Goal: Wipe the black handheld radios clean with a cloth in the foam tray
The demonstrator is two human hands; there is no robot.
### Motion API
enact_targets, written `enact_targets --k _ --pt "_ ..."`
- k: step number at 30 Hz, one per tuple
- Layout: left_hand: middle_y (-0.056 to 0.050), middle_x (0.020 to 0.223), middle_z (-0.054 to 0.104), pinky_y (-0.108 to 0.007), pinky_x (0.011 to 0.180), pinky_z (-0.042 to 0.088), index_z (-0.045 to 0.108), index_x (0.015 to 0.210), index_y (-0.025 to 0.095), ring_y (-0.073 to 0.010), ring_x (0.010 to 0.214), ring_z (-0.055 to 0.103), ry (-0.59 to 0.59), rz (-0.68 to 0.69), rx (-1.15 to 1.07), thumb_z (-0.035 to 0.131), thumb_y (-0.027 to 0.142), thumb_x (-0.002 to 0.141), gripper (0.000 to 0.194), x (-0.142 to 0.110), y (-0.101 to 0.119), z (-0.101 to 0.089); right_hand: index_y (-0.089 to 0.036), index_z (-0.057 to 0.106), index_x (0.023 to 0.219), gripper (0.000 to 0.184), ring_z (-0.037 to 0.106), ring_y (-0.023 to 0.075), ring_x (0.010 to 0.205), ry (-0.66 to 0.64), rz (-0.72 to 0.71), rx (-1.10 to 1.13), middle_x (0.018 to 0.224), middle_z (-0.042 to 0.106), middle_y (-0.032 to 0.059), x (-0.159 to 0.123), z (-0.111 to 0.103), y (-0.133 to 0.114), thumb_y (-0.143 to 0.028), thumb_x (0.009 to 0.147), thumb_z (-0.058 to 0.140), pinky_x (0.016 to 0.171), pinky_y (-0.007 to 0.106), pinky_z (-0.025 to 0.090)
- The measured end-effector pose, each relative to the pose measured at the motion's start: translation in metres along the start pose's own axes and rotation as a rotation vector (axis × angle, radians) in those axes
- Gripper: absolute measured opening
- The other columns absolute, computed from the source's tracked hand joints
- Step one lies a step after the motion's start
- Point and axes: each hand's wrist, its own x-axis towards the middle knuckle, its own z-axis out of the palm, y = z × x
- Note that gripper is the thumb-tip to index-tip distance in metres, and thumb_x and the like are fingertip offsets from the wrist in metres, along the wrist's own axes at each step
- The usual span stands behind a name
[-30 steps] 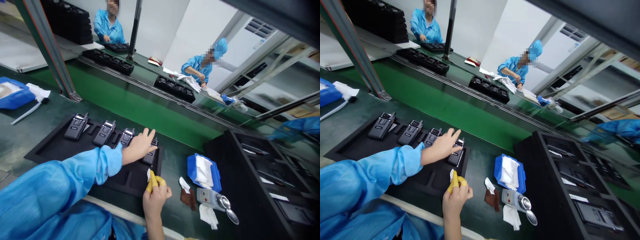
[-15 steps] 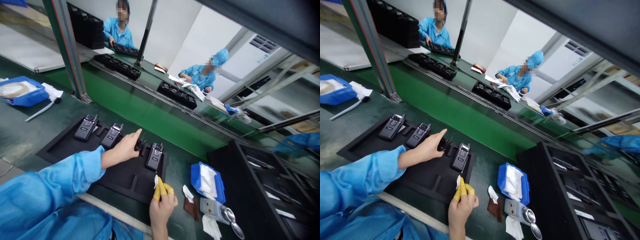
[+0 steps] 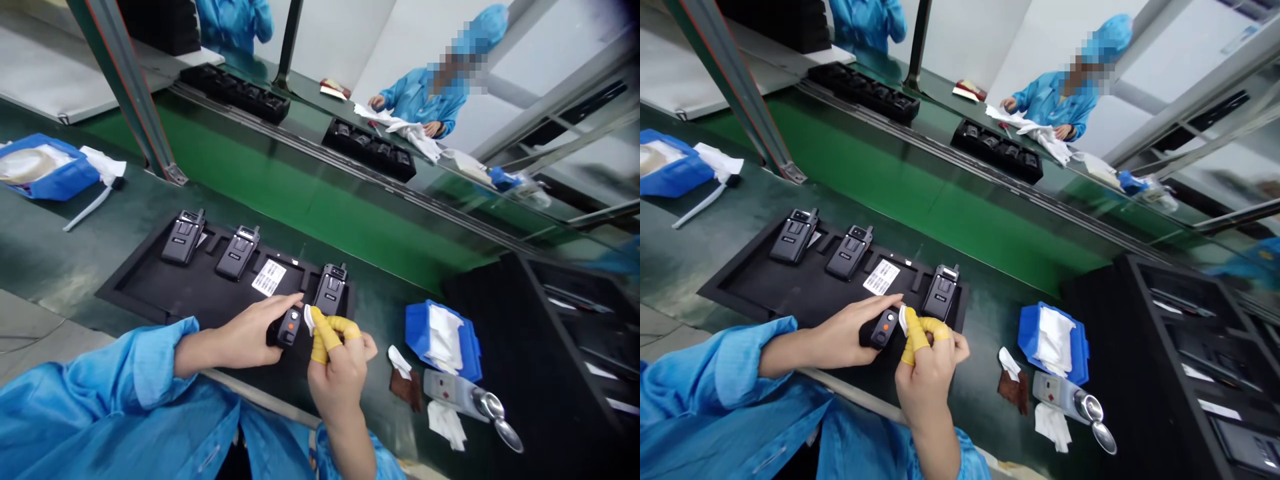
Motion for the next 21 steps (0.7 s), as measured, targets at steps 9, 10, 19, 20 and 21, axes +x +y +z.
enact_targets --k 9,10,19,20,21 --pt "-0.011 0.131 0.052 -0.042 0.103 0.040 0.043 0.129 0.018 -0.0268 0.122 0.050 -0.024 0.001 -0.020 0.052 0.007 0.054 0.077 0.001 0.003 0.000 -0.023 0.066 0.094 0.041 0.050 0.0135 0.079 -0.089 -0.060 0.001 0.088 0.059 0.0011 0.004 0.001 -0.014 -0.001 0.071 0.040 0.082 0.039 0.028" --pt "-0.010 0.130 0.053 -0.042 0.103 0.041 0.044 0.128 0.019 -0.0266 0.121 0.050 -0.023 -0.002 -0.028 0.052 0.007 0.053 0.076 0.001 0.003 -0.001 -0.023 0.066 0.095 0.042 0.050 0.0133 0.079 -0.096 -0.064 0.010 0.089 0.059 0.0011 0.003 0.000 -0.014 -0.001 0.071 0.040 0.083 0.039 0.028" --pt "-0.010 0.129 0.053 -0.040 0.103 0.040 0.043 0.128 0.019 -0.0257 0.121 0.050 -0.034 -0.041 -0.071 0.052 0.008 0.055 0.075 0.001 0.005 -0.003 -0.023 0.065 0.096 0.039 0.052 0.0127 0.078 -0.059 -0.073 -0.011 0.088 0.058 0.0012 0.003 -0.012 0.000 -0.001 0.073 0.042 0.082 0.038 0.028" --pt "-0.009 0.128 0.053 -0.039 0.103 0.041 0.044 0.128 0.019 -0.0255 0.120 0.051 -0.030 -0.041 -0.073 0.052 0.008 0.055 0.074 0.001 0.005 -0.003 -0.023 0.065 0.098 0.040 0.052 0.0131 0.079 -0.043 -0.055 -0.028 0.090 0.059 0.0018 0.004 -0.012 0.002 -0.002 0.073 0.043 0.082 0.038 0.028" --pt "-0.008 0.127 0.053 -0.039 0.103 0.041 0.044 0.128 0.020 -0.0253 0.119 0.051 -0.029 -0.039 -0.076 0.052 0.008 0.055 0.074 0.001 0.006 -0.003 -0.023 0.065 0.101 0.042 0.052 0.0133 0.079 -0.037 -0.044 -0.035 0.092 0.059 0.0023 0.005 -0.012 0.003 -0.002 0.073 0.043 0.082 0.039 0.028"
